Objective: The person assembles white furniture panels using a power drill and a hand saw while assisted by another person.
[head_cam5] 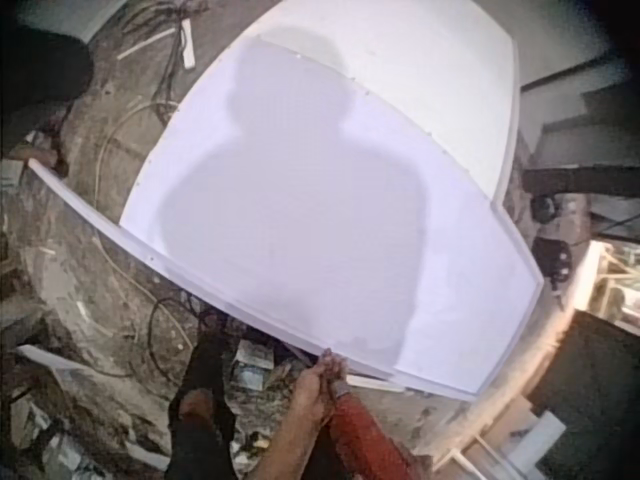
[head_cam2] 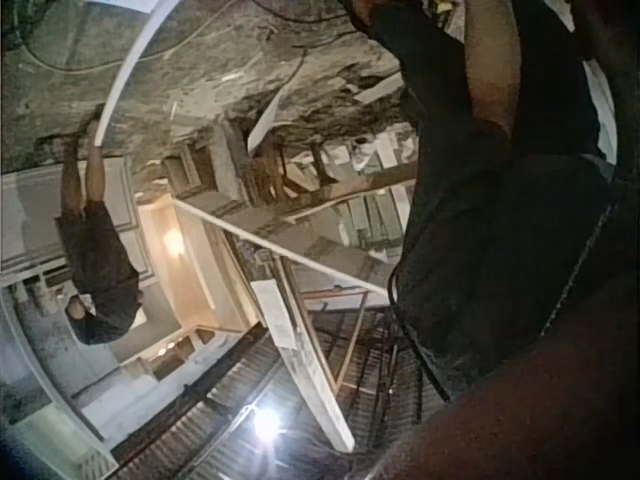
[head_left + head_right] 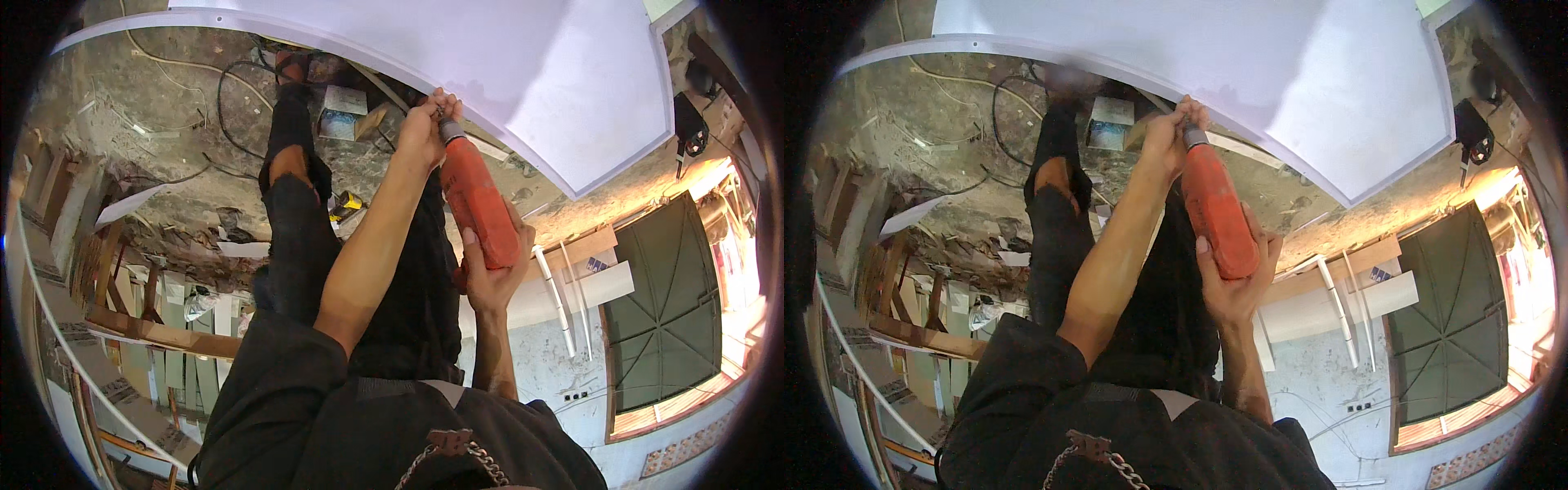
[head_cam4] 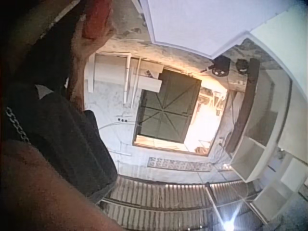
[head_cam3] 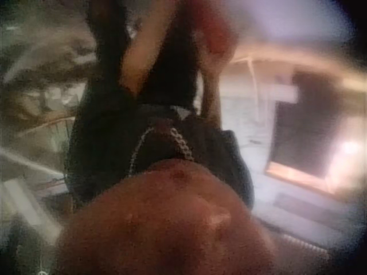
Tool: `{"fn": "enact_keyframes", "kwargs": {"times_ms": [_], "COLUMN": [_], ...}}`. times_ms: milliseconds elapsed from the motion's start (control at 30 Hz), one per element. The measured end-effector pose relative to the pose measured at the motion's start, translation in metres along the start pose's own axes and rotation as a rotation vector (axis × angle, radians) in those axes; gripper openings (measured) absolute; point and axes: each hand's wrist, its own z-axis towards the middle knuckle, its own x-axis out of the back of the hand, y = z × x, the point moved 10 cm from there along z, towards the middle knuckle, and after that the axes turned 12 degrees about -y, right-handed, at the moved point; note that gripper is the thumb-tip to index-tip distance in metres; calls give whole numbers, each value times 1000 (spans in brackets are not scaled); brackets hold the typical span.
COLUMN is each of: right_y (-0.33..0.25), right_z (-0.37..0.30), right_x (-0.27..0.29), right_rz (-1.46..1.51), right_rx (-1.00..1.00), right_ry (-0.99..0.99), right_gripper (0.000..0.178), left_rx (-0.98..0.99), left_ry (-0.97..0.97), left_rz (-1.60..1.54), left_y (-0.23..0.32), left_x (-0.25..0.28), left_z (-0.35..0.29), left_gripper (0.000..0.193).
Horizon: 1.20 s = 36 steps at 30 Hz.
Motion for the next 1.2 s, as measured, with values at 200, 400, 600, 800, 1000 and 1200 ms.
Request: {"fn": "enact_keyframes", "kwargs": {"times_ms": [200, 400, 600, 800, 1000, 1200], "right_y": [-6, -5, 5, 2, -22, -29], "right_z": [2, 7, 11, 15, 24, 36], "right_x": [-1, 0, 3, 2, 6, 11], "right_rz": [-44, 43, 224, 244, 93, 79], "right_rx": [24, 50, -128, -166, 7, 7], "right_ry": [-7, 20, -28, -61, -63, -108], "right_gripper": [63, 60, 55, 54, 54, 51], "left_rx": [-23, -2, 6, 1, -11, -33], "left_ry": [-22, -74, -46, -126, -49, -73], "left_rz": [-74, -69, -17, -52, -139, -117], "left_y": [0, 1, -1, 1, -3, 2], "left_x": [-3, -4, -2, -3, -8, -12], "left_z": [4, 11, 11, 15, 10, 8], "left_gripper": [15, 14, 14, 16, 14, 17]}}
